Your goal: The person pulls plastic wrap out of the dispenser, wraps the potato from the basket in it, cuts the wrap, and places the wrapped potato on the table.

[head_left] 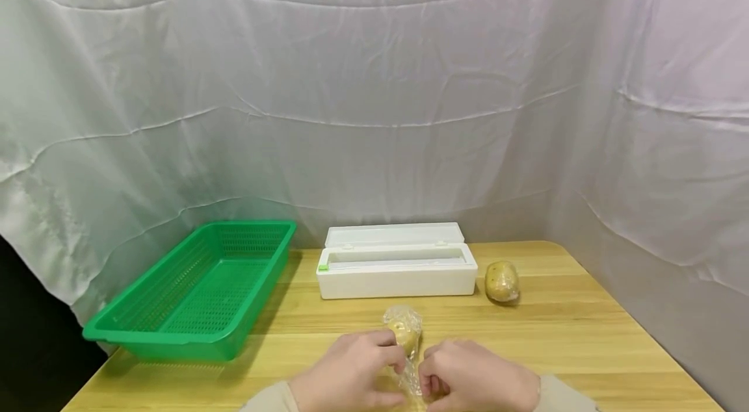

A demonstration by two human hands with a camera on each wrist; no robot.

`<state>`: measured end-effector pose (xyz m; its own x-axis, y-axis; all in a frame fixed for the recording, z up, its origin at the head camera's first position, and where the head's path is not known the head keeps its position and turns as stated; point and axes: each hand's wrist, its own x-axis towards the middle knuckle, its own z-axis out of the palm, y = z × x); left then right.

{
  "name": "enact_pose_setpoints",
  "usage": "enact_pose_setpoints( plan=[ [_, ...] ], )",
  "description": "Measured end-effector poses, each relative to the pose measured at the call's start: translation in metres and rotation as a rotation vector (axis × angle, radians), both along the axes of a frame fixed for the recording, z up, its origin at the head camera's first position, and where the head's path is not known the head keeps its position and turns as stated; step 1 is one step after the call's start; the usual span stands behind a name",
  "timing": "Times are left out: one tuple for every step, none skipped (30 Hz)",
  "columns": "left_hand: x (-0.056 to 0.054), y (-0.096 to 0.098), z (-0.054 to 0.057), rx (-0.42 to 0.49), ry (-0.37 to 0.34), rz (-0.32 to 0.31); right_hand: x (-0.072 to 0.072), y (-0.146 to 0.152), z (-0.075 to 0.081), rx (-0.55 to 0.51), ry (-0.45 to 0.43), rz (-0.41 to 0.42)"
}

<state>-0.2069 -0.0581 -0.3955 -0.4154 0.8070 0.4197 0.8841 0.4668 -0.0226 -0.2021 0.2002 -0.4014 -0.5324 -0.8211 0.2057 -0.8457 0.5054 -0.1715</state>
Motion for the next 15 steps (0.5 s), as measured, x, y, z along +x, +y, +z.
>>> enact_pose_setpoints(
  plan=[
    [0.000,0.001,-0.001,0.010,0.009,-0.006,0.000,-0.001,-0.001,0.003,0.007,0.001],
    [0.000,0.001,-0.002,0.021,0.012,-0.013,0.000,-0.001,-0.003,0.008,0.013,0.001],
    [0.000,0.002,-0.002,0.028,0.018,-0.016,-0.001,-0.002,-0.003,0.014,0.021,0.000],
    [0.000,0.002,-0.003,0.034,0.024,-0.018,-0.001,-0.002,-0.004,0.022,0.030,-0.002],
    [0.000,0.002,-0.003,0.036,0.029,-0.018,-0.001,-0.002,-0.005,0.029,0.040,-0.005],
    [-0.001,0.001,-0.003,0.037,0.029,-0.016,-0.001,-0.002,-0.005,0.033,0.051,-0.008],
    [-0.001,0.000,-0.004,0.039,0.025,-0.012,-0.002,-0.002,-0.005,0.035,0.065,-0.010],
    [-0.001,-0.001,-0.004,0.039,0.017,-0.007,-0.002,-0.002,-0.005,0.036,0.077,-0.012],
    [-0.002,-0.002,-0.004,0.037,0.008,0.002,-0.002,-0.002,-0.005,0.032,0.078,-0.016],
    [-0.002,-0.004,-0.005,0.041,-0.006,0.009,-0.002,-0.001,-0.005,0.030,0.079,-0.020],
    [-0.002,-0.006,-0.005,0.044,-0.018,0.018,-0.003,0.000,-0.005,0.025,0.069,-0.028],
    [-0.002,-0.008,-0.006,0.047,-0.029,0.029,-0.003,0.000,-0.004,0.018,0.055,-0.037],
    [-0.002,-0.010,-0.006,0.053,-0.042,0.038,-0.004,0.001,-0.003,0.012,0.035,-0.050],
    [-0.003,-0.012,-0.006,0.059,-0.058,0.048,-0.004,0.002,-0.002,0.004,0.011,-0.061],
    [-0.003,-0.014,-0.007,0.067,-0.073,0.059,-0.005,0.003,-0.001,-0.002,-0.014,-0.077]
  ],
)
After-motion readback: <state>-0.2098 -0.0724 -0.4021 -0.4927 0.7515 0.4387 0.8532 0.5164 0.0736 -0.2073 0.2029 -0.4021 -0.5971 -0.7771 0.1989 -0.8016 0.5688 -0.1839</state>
